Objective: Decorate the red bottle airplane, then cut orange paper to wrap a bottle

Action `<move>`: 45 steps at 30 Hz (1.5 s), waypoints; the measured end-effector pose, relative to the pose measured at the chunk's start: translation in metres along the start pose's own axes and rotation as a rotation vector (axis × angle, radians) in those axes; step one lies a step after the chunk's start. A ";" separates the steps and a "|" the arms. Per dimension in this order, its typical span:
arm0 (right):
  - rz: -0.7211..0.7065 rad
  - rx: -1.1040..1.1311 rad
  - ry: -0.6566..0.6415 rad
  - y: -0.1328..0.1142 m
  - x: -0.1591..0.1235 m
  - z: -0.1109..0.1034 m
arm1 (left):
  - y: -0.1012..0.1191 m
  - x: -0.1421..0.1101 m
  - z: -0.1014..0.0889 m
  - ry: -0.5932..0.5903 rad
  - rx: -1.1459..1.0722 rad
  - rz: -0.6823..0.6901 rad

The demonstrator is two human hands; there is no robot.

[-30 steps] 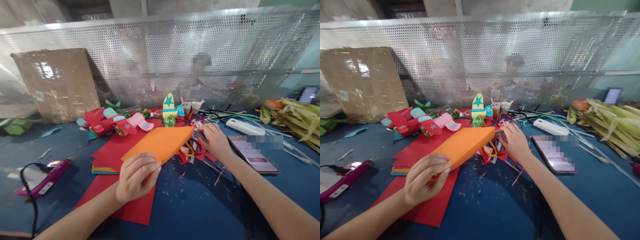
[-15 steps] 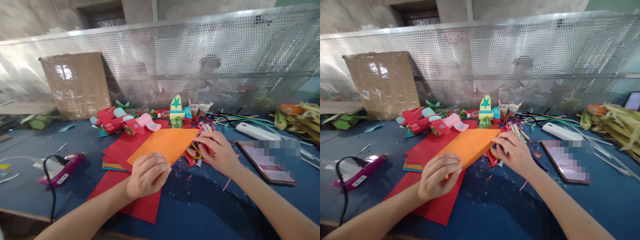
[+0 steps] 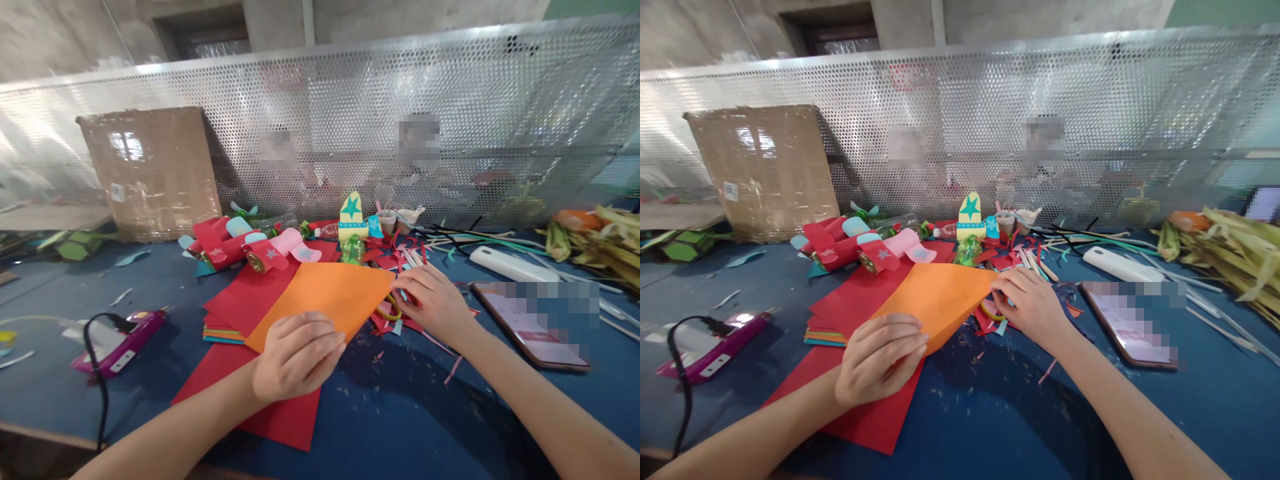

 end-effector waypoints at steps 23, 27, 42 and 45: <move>0.401 0.161 0.019 0.038 -0.016 0.007 | 0.003 0.000 -0.001 0.005 0.007 0.032; 0.439 0.280 0.046 0.039 -0.016 0.006 | 0.006 0.002 -0.002 0.004 0.023 0.050; 0.465 0.165 0.026 0.044 -0.018 0.001 | 0.004 0.001 0.006 -0.045 0.063 0.035; 0.536 0.165 0.026 0.052 -0.021 0.001 | 0.001 0.001 0.008 -0.045 0.080 0.031</move>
Point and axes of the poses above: each hand's wrist, its own x-axis towards the middle knuckle, its own z-axis out of the palm, y = z × x, the point moved 7 cm from there along x, towards the middle knuckle, and after that the axes turned 13 degrees about -y, right-handed, at the moved point
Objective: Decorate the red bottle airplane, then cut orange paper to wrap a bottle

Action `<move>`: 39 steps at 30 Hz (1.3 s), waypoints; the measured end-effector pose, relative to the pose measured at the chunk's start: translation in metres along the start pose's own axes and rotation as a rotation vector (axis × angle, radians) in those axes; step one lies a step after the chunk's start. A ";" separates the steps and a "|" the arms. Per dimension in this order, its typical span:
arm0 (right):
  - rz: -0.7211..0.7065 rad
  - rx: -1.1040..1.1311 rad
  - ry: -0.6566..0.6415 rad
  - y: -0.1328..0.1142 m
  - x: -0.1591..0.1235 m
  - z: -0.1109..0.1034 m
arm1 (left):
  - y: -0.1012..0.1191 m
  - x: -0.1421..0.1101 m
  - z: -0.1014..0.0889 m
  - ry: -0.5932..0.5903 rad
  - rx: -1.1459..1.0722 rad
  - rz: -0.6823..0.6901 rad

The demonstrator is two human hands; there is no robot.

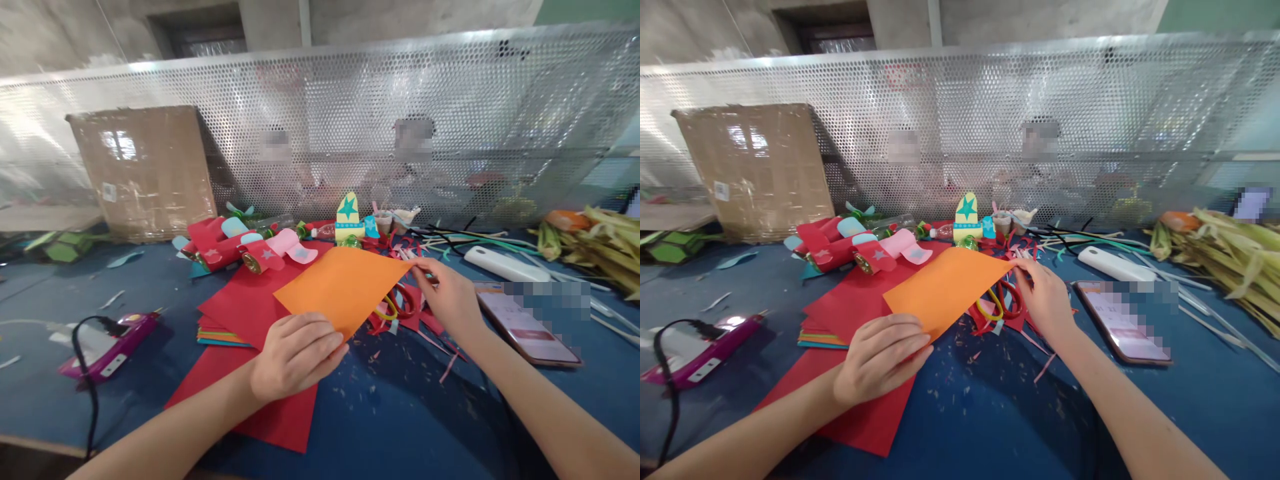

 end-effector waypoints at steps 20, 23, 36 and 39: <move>0.606 1.530 -0.530 -0.025 -0.027 0.080 | 0.020 -0.004 0.030 -0.205 -0.281 0.153; 0.646 1.725 -0.670 -0.043 -0.037 0.084 | 0.021 -0.004 0.030 -0.223 -0.372 0.143; 0.765 1.845 -0.532 -0.047 -0.034 0.072 | -0.104 -0.039 0.046 -0.179 -0.438 -1.031; 0.803 1.783 -0.463 -0.040 -0.032 0.066 | -0.118 -0.055 0.069 -0.158 -0.987 -1.259</move>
Point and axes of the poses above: each hand's wrist, its own x-axis towards the middle knuckle, its own z-axis out of the palm, y = z × x, the point moved 7 cm from there along x, towards the middle knuckle, and after that the axes turned 13 degrees about -y, right-handed, at the moved point
